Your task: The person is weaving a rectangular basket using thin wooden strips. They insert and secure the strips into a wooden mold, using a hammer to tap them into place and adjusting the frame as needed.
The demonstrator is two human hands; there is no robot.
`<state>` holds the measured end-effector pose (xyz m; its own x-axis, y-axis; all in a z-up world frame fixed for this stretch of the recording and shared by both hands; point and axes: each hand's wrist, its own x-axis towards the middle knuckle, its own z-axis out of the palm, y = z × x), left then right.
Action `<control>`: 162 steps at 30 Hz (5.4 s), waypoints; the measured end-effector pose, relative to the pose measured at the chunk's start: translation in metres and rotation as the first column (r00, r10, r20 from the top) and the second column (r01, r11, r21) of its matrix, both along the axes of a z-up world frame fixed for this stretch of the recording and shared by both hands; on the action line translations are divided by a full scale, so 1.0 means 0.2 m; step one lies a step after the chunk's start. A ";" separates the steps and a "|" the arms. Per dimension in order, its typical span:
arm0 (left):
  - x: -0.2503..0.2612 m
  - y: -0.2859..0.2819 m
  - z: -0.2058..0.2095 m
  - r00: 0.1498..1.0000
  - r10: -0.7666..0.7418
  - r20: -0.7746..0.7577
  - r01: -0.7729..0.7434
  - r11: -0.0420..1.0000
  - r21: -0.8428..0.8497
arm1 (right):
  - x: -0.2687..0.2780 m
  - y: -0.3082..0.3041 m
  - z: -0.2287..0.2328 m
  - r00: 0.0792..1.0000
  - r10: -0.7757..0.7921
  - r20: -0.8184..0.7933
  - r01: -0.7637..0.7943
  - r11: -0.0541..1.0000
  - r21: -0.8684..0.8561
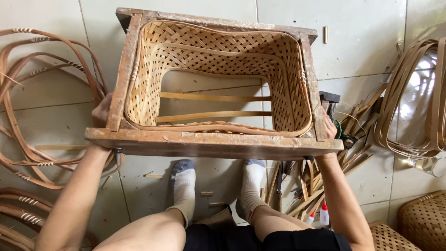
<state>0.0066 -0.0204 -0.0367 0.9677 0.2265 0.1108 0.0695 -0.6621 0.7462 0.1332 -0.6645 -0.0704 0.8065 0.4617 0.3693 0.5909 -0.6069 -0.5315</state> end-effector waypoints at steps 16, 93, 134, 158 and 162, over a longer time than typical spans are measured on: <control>0.05 0.07 0.08 0.998 -0.063 0.001 0.063 0.994 0.093 | 0.08 0.03 0.10 0.988 -0.098 -0.123 0.100 0.995 0.012; 1.37 -1.09 0.34 0.158 -0.643 -0.749 0.051 0.763 -0.645 | -0.12 0.11 0.02 0.433 -0.098 -0.896 0.840 0.405 0.362; 1.33 -1.05 0.52 0.197 -0.435 -0.879 0.535 0.799 -0.275 | 0.03 0.21 -0.10 0.559 0.044 -0.828 0.765 0.357 0.535; 0.93 0.05 0.27 0.783 -0.479 -0.396 0.020 0.657 -0.754 | 0.39 0.29 -0.18 0.554 0.090 -0.828 0.736 0.411 0.537; 0.99 0.03 0.18 0.817 -0.402 -0.414 -0.065 0.649 -0.758 | 0.39 0.20 -0.33 0.530 0.028 -0.848 0.745 0.463 0.481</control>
<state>0.2041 -0.0151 -0.0001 0.8392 -0.1704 -0.5165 0.5276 0.0244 0.8491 0.2113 -0.6243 -0.1371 0.9210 -0.0908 -0.3788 -0.3547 0.2066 -0.9119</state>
